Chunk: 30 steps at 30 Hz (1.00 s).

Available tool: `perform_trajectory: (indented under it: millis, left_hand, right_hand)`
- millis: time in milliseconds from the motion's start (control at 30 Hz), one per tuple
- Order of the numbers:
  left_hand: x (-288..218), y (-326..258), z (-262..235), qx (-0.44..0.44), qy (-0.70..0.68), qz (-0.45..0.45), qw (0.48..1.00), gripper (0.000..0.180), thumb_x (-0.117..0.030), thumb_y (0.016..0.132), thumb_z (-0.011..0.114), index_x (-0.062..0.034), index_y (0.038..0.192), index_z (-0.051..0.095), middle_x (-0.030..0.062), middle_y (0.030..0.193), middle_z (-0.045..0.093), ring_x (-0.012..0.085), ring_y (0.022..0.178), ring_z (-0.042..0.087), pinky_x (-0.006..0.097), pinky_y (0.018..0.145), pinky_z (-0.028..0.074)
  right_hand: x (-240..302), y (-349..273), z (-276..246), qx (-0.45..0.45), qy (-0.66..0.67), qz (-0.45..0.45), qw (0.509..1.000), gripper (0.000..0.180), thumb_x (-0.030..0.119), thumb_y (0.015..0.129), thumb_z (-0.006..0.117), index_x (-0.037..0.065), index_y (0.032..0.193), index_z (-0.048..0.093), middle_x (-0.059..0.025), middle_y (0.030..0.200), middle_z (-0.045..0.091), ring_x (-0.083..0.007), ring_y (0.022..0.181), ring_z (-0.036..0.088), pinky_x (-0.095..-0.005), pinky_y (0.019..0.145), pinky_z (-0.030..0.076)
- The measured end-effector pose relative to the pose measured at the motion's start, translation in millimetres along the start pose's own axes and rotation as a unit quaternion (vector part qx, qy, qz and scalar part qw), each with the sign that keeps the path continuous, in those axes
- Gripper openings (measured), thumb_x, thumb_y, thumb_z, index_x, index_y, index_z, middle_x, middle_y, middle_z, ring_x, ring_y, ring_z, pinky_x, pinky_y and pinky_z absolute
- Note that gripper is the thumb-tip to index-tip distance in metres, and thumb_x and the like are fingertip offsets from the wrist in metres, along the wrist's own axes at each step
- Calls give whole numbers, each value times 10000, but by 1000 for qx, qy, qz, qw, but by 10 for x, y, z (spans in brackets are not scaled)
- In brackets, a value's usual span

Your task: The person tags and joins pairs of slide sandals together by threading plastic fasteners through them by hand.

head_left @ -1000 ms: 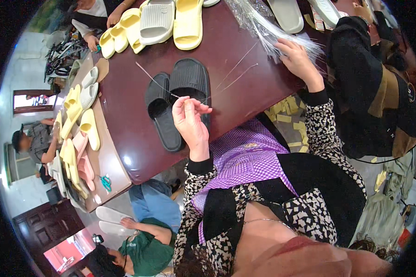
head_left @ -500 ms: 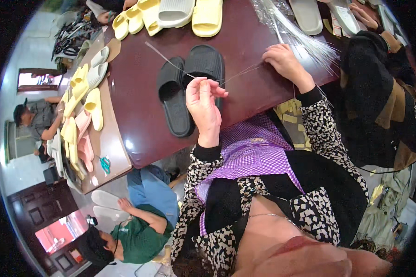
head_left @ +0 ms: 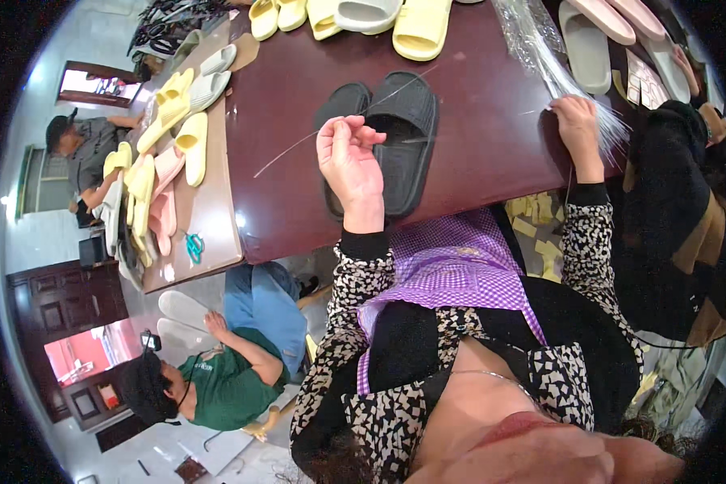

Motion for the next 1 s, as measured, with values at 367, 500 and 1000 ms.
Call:
perform_trajectory:
  millis: [367, 500, 1000]
  left_hand:
    - [-543, 26, -245, -24, 21, 45, 998, 74, -120, 949, 509, -51, 975, 521, 149, 954, 648, 232, 715, 666, 384, 597, 565]
    - [-719, 9, -147, -21, -7, 41, 999, 90, -128, 950, 512, -44, 981, 522, 144, 896, 642, 211, 636, 634, 349, 555, 553]
    - [-583, -441, 274, 213, 304, -214, 903, 81, -60, 895, 580, -25, 944, 634, 5, 723, 598, 34, 562, 498, 159, 493, 369]
  right_hand:
    - [-126, -97, -82, 19, -71, 7, 997, 124, 87, 840, 588, 96, 929, 674, -25, 1048, 668, -237, 1099, 564, -355, 924, 385]
    - [0, 9, -189, 18, -58, 2, 998, 155, 64, 855, 569, 86, 962, 679, -20, 1094, 665, -233, 1124, 560, -363, 936, 381]
    - [2301, 858, -912, 3, 274, -268, 924, 283, 0, 652, 656, -4, 935, 660, -84, 815, 631, -239, 729, 589, -334, 664, 479]
Point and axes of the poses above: each hand's wrist, its own y-axis towards the middle knuckle, its own z-axis out of the palm, x = y × z, the point moved 2 cm from there along y, towards the middle knuckle
